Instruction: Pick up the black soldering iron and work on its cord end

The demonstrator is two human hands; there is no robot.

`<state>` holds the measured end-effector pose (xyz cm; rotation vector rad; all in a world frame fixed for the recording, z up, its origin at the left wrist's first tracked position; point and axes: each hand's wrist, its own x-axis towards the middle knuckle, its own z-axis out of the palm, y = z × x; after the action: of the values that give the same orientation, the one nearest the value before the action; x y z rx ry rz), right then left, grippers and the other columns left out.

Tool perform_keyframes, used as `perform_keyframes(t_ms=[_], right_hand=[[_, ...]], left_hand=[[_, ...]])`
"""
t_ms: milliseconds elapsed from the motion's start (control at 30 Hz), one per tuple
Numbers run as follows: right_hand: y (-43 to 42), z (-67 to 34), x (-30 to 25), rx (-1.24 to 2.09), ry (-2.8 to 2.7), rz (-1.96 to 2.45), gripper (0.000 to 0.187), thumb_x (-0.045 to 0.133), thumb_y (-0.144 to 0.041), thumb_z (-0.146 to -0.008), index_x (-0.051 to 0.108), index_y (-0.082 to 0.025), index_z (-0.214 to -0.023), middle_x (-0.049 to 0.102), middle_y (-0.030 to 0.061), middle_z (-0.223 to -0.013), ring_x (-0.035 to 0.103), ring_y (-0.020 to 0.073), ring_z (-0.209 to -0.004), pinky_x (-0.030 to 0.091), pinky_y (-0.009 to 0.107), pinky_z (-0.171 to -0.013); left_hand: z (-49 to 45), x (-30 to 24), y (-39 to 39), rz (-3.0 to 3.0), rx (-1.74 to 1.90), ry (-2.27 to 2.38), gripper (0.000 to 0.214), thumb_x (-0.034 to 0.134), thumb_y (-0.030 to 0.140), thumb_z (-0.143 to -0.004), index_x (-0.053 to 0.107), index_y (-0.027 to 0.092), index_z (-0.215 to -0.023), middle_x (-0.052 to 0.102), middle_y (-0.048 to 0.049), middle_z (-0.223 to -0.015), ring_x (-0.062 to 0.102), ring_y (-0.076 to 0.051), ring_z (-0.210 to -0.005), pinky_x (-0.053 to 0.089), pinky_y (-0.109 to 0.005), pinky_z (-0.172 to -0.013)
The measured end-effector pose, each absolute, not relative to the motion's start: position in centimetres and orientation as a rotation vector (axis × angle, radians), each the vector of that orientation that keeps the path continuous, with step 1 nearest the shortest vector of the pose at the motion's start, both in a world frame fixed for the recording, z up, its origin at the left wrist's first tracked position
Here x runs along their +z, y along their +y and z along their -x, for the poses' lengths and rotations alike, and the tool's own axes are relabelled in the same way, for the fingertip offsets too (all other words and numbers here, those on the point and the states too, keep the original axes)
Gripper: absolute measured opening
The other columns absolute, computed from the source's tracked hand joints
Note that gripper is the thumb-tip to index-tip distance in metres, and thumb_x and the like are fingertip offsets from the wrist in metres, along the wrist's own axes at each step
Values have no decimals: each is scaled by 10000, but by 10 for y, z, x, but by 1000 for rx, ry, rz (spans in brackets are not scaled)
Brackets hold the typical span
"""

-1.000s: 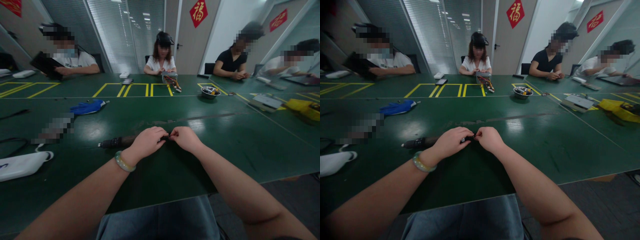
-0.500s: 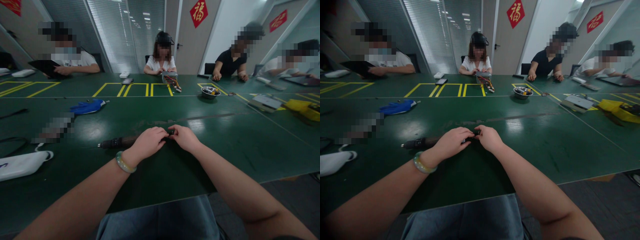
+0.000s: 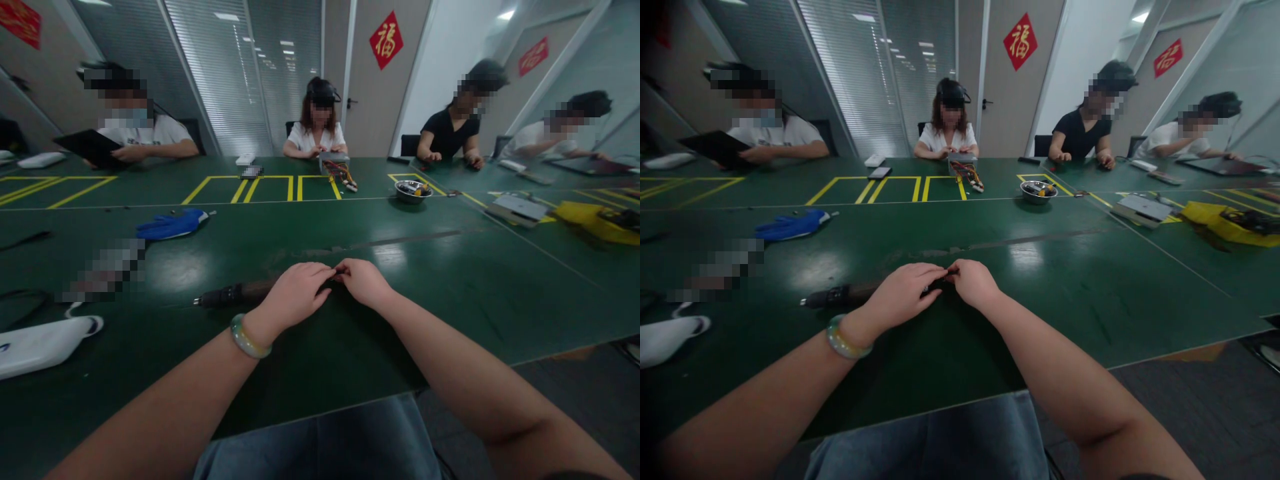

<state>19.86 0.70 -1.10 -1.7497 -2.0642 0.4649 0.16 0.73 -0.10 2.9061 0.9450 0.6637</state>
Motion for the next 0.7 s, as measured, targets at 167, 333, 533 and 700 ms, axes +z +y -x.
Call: perform_keyframes(t_ms=[167,333,533,700], right_hand=[[10,-196,-13,452,-2047,1783,178,591,-260,-898,707,-218,-1025,698,22,-959,629,153,-894,442,225,-788],[29,-230,-9,425,-1897,2012,195,647,-307,-870,723,-249,-1039,695,6,-933,609,139,-837,417,204,-729],[-6,-360,18,381,-1566,2358,347,544,-319,-919,676,-132,-1180,678,81,-980,554,125,-779,382,223,-709],[-93,-474,14,209,-1102,2696,478,450,-389,-939,633,-91,-1264,654,186,-982,600,232,-725,409,323,-615]], left_hand=[[-2,10,-6,-2867,684,668,307,495,200,-925,610,242,-1207,632,-31,-1219,568,-192,-1135,418,-384,-1022],[5,13,-10,-2800,441,419,263,495,194,-915,660,260,-1109,692,11,-1022,642,-140,-904,481,-278,-847],[9,10,-3,-2742,394,502,252,490,198,-910,672,252,-1077,682,5,-1026,641,-132,-914,480,-240,-812],[7,7,-3,-2719,394,499,290,501,240,-916,636,270,-1171,659,-10,-1041,630,-138,-893,472,-237,-772]])
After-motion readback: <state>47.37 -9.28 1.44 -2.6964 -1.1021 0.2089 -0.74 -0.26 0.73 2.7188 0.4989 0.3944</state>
